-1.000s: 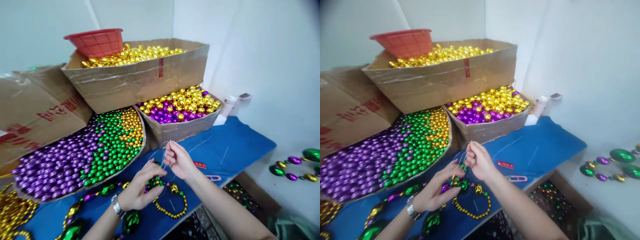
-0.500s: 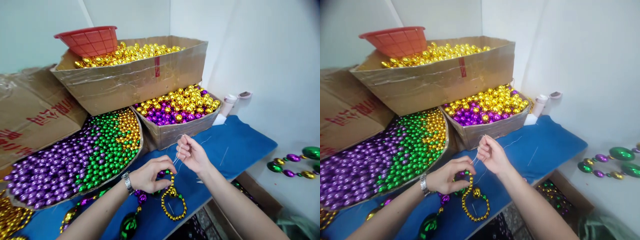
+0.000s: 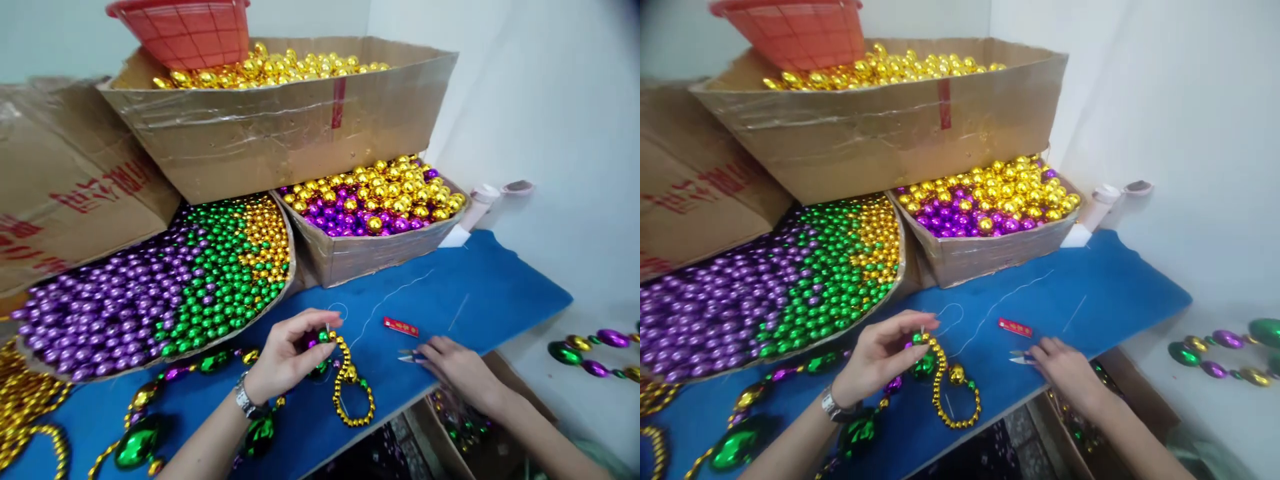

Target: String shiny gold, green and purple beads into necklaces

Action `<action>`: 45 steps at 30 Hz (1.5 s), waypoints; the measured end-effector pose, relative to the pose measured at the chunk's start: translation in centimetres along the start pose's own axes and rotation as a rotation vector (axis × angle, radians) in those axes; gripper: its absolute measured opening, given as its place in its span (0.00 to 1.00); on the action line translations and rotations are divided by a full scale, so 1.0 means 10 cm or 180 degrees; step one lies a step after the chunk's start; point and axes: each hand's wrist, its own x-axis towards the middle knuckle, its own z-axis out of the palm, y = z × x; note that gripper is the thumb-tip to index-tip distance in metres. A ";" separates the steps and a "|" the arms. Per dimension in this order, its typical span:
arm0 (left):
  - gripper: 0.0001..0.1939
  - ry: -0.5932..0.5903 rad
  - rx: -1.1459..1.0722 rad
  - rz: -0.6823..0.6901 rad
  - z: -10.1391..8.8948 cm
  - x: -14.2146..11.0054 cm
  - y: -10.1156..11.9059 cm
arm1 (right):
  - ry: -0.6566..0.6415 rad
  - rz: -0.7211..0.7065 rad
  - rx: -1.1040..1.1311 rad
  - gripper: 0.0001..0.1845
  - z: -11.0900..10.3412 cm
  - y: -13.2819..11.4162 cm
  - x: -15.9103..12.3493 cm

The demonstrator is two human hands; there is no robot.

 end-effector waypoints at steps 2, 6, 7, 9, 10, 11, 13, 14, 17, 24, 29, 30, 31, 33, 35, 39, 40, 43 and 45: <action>0.20 0.0054 -0.0105 -0.0010 0.04 -0.06 -0.01 | 0.0033 -0.0111 -0.0383 0.13 0.07 0.19 -0.11; 0.23 0.0144 -0.0287 -0.0060 0.10 -0.14 -0.03 | 0.0081 -0.0359 -0.0539 0.17 0.16 0.34 -0.11; 0.24 0.0154 -0.0345 -0.0065 0.11 -0.16 -0.03 | 0.0106 -0.0198 -0.0223 0.17 0.17 0.29 -0.08; 0.26 0.0143 -0.0468 -0.0056 0.13 -0.17 -0.05 | 0.0062 0.0313 0.0701 0.18 0.17 0.04 0.02; 0.26 0.0124 -0.0523 -0.0044 0.13 -0.18 -0.05 | 0.0005 0.0545 0.1187 0.20 0.16 -0.13 0.08; 0.27 0.0102 -0.0573 -0.0033 0.13 -0.18 -0.05 | -0.0158 0.0684 0.1642 0.21 0.15 -0.33 0.15; 0.28 0.0049 -0.0638 -0.0018 0.13 -0.17 -0.05 | -0.0448 0.0792 0.2567 0.22 0.12 -0.71 0.31; 0.28 0.0025 -0.0655 -0.0021 0.12 -0.17 -0.05 | -0.0688 0.0741 0.2889 0.21 0.09 -0.87 0.39; 0.30 -0.0051 -0.0731 -0.0064 0.10 -0.18 -0.03 | -0.1251 0.0449 0.3205 0.18 0.01 -1.17 0.57; 0.31 -0.0271 -0.0896 -0.0071 0.07 -0.20 -0.05 | -0.1490 -0.0119 0.2305 0.18 -0.12 -1.27 0.77; 0.30 -0.0358 -0.0736 -0.0088 0.07 -0.16 -0.05 | -0.1378 -0.0679 0.1623 0.15 -0.22 -1.35 0.83; 0.30 -0.0382 -0.0674 -0.0076 0.07 -0.16 -0.05 | -0.1353 -0.0719 0.1555 0.14 -0.23 -1.37 0.83; 0.30 -0.0404 -0.0609 -0.0060 0.06 -0.15 -0.05 | -0.1321 -0.0749 0.1503 0.14 -0.24 -1.37 0.84; 0.30 -0.0424 -0.0523 -0.0032 0.06 -0.14 -0.04 | -0.1237 -0.0767 0.1465 0.14 -0.26 -1.36 0.83; 0.30 -0.0424 -0.0509 -0.0023 0.06 -0.15 -0.03 | -0.1047 -0.0655 0.1517 0.14 -0.25 -1.28 0.79; 0.31 -0.0350 -0.0372 -0.0012 0.02 -0.19 -0.02 | -0.0494 -0.0400 0.1016 0.14 -0.08 -0.91 0.60; 0.31 -0.0311 -0.0318 0.0012 0.01 -0.19 -0.02 | -0.0388 -0.0414 0.0636 0.14 0.00 -0.79 0.53; 0.31 -0.0177 -0.0306 0.0094 0.00 -0.20 -0.02 | -0.0171 -0.0401 -0.0429 0.14 0.31 -0.49 0.33; 0.31 -0.0038 -0.0407 0.0170 0.00 -0.18 -0.03 | -0.0118 -0.0343 -0.0653 0.14 0.43 -0.36 0.25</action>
